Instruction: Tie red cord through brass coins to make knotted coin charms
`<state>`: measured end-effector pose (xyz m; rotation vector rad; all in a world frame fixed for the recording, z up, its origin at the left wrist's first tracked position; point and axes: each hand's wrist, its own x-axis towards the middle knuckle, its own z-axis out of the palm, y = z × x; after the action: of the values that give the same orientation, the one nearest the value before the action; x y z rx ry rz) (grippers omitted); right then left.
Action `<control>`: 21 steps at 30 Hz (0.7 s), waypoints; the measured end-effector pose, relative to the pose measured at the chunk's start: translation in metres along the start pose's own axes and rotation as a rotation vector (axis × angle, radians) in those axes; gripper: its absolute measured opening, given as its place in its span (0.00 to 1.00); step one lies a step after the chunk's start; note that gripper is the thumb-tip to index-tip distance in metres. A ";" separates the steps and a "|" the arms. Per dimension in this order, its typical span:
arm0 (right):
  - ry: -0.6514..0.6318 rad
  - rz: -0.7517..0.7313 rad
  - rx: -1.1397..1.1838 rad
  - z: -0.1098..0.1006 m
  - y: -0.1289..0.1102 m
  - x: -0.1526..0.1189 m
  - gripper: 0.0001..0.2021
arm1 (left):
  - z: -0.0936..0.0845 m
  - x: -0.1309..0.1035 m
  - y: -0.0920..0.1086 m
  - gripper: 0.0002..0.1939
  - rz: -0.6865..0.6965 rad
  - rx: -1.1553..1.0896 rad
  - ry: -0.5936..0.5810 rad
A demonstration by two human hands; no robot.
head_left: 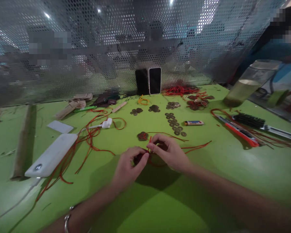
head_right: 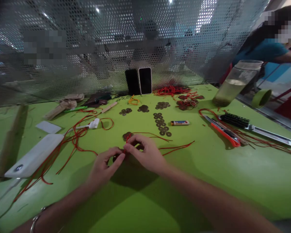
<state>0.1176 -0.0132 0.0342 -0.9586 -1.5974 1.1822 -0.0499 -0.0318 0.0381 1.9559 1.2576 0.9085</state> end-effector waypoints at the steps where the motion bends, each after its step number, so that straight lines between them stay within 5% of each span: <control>1: 0.014 0.001 0.024 0.000 0.000 0.000 0.08 | 0.000 0.000 0.000 0.10 -0.021 -0.029 -0.001; 9: -0.149 0.269 0.211 0.003 0.005 0.003 0.06 | -0.001 0.000 -0.008 0.12 -0.120 -0.244 0.020; 21: -0.257 0.152 0.139 -0.002 0.004 0.005 0.07 | -0.002 0.001 -0.004 0.09 -0.164 -0.302 0.066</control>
<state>0.1184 -0.0076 0.0316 -0.8775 -1.6369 1.5532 -0.0529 -0.0295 0.0364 1.5769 1.2185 1.0199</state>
